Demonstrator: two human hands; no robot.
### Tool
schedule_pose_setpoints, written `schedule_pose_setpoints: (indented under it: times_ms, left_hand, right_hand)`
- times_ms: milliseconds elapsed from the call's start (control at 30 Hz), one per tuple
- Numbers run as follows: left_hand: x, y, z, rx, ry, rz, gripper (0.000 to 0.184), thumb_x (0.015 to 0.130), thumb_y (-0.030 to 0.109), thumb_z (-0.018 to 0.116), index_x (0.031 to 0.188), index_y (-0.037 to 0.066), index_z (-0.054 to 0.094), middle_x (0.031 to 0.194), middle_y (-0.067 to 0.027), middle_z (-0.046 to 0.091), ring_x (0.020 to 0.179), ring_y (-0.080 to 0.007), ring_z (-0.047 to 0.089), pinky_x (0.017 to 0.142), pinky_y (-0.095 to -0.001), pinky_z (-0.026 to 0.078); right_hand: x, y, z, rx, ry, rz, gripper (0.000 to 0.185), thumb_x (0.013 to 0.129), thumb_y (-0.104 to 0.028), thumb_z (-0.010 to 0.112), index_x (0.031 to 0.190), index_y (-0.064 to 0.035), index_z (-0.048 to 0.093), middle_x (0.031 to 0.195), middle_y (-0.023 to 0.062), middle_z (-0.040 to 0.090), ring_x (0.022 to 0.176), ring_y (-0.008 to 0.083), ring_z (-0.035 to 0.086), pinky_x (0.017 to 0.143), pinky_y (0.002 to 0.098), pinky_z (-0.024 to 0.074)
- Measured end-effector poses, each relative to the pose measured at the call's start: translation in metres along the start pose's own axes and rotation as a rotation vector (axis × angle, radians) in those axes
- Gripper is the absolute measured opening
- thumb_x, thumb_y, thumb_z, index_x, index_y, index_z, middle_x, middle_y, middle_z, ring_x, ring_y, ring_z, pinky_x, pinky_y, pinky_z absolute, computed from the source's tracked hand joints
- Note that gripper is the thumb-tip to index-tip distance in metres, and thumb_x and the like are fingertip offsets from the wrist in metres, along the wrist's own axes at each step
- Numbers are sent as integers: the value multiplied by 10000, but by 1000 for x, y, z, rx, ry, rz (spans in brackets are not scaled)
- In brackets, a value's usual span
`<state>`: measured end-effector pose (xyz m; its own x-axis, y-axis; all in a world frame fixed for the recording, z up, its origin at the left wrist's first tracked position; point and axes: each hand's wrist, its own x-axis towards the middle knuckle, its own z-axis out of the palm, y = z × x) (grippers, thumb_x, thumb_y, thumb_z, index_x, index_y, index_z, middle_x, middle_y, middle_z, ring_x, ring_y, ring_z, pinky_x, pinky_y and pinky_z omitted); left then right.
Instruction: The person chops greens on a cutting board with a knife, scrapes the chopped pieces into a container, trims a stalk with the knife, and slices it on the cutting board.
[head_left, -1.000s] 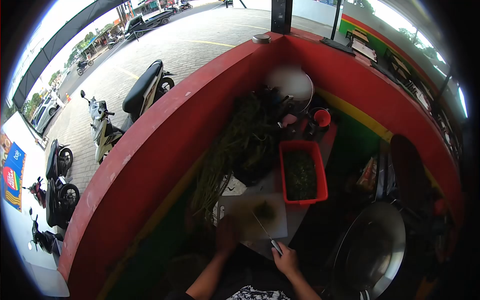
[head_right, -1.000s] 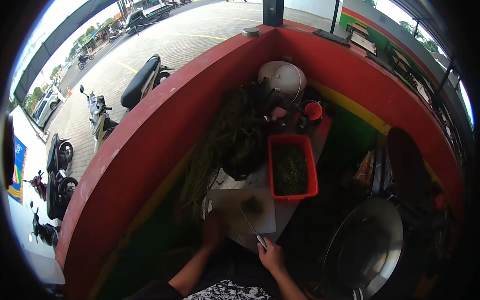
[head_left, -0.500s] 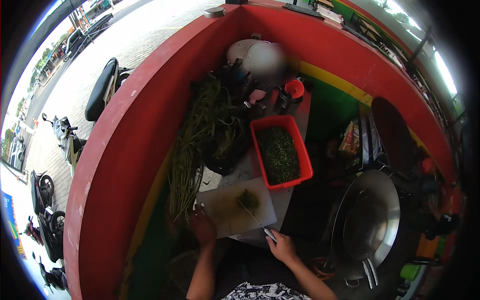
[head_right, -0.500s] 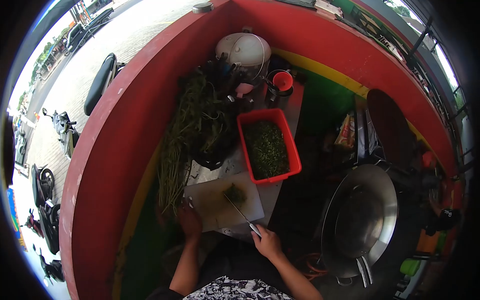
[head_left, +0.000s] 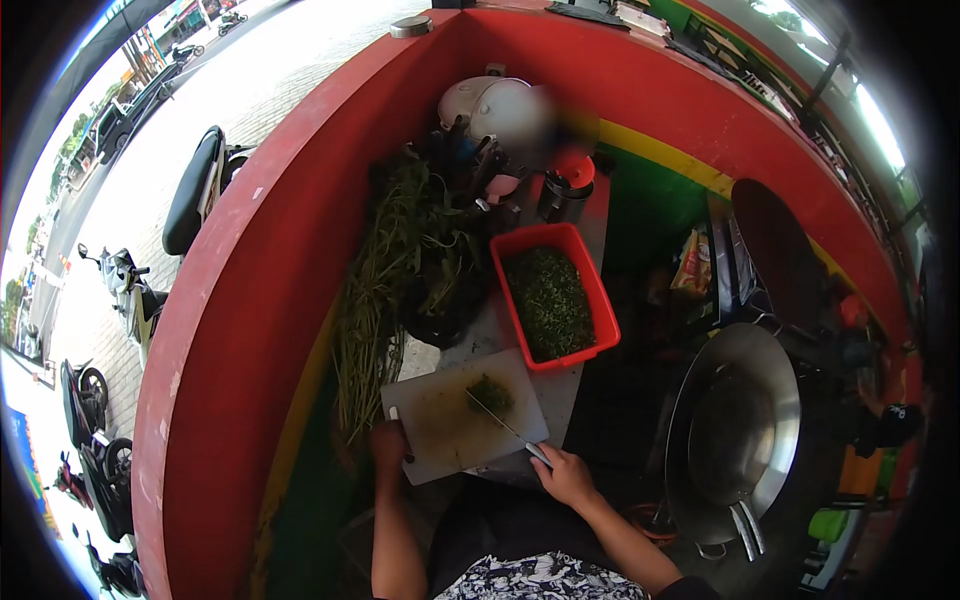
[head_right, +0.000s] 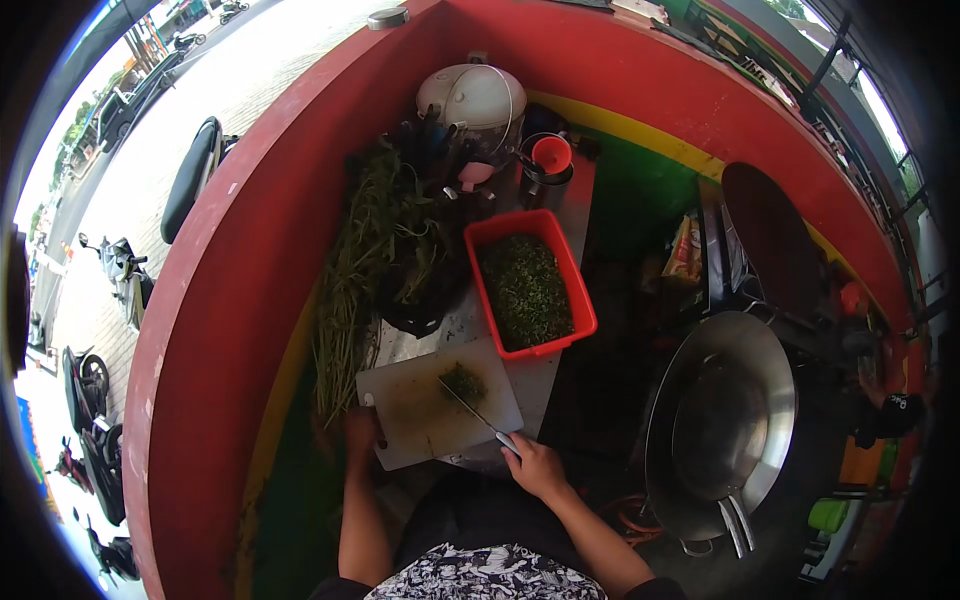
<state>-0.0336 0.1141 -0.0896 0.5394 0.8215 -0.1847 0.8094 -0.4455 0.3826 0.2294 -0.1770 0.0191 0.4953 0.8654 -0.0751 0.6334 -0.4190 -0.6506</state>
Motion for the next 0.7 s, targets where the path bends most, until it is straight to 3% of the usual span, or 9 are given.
schedule_pose_setpoints:
  times_ms: [33, 100, 133, 200, 333, 400, 700]
  left_hand:
    - [-6, 5, 1, -1, -12, 13, 430, 976, 319, 590, 855, -79, 696, 751, -214, 712, 738, -346, 733, 680, -492, 544]
    - [-16, 24, 1, -776, 154, -563, 463, 984, 376, 636, 919, -75, 720, 774, -180, 713, 752, -250, 710, 697, -431, 526]
    - [-21, 27, 0, -772, 145, -558, 463, 984, 376, 636, 919, -75, 720, 774, -180, 713, 752, -250, 710, 697, -431, 526]
    - [-26, 32, -6, -802, 259, -492, 452, 1003, 384, 656, 997, -62, 729, 843, -135, 726, 794, -164, 658, 735, -371, 506]
    - [-40, 35, -44, -967, 161, -572, 416, 1024, 352, 650, 1064, -56, 723, 903, -89, 737, 833, -141, 644, 773, -348, 510]
    - [-46, 49, -76, -911, 343, -341, 424, 1025, 359, 652, 1101, -55, 707, 955, -63, 731, 874, -134, 628, 805, -334, 503]
    - [-47, 43, -162, -1031, 337, -497, 421, 1028, 353, 652, 1121, -55, 688, 1052, -69, 721, 926, -158, 656, 833, -333, 500]
  right_hand:
    - [-2, -2, -1, -1, -20, -16, 304, 972, -284, 654, 1192, -74, 664, 976, 188, 735, 844, 413, 710, 712, 497, 578]
    - [5, -3, -6, -8, -31, -37, 311, 973, -289, 653, 1194, -70, 663, 981, 188, 734, 843, 410, 711, 714, 494, 582]
    - [4, -5, -7, -22, -49, -44, 310, 967, -276, 665, 1195, -65, 666, 972, 183, 735, 835, 405, 712, 711, 484, 581]
    - [6, -9, -8, -34, -57, -40, 311, 961, -263, 676, 1197, -60, 669, 962, 178, 737, 827, 401, 713, 708, 475, 579]
    - [-1, -20, -15, -112, -93, -127, 320, 965, -291, 673, 1197, -72, 664, 949, 150, 739, 771, 362, 722, 661, 452, 591]
    - [0, -31, -18, -137, -98, -179, 330, 972, -317, 665, 1196, -75, 656, 921, 140, 739, 744, 342, 726, 636, 444, 594]
    - [11, -104, -44, -158, 33, -293, 322, 949, -323, 707, 1157, -77, 684, 822, 95, 711, 643, 276, 711, 548, 388, 573]
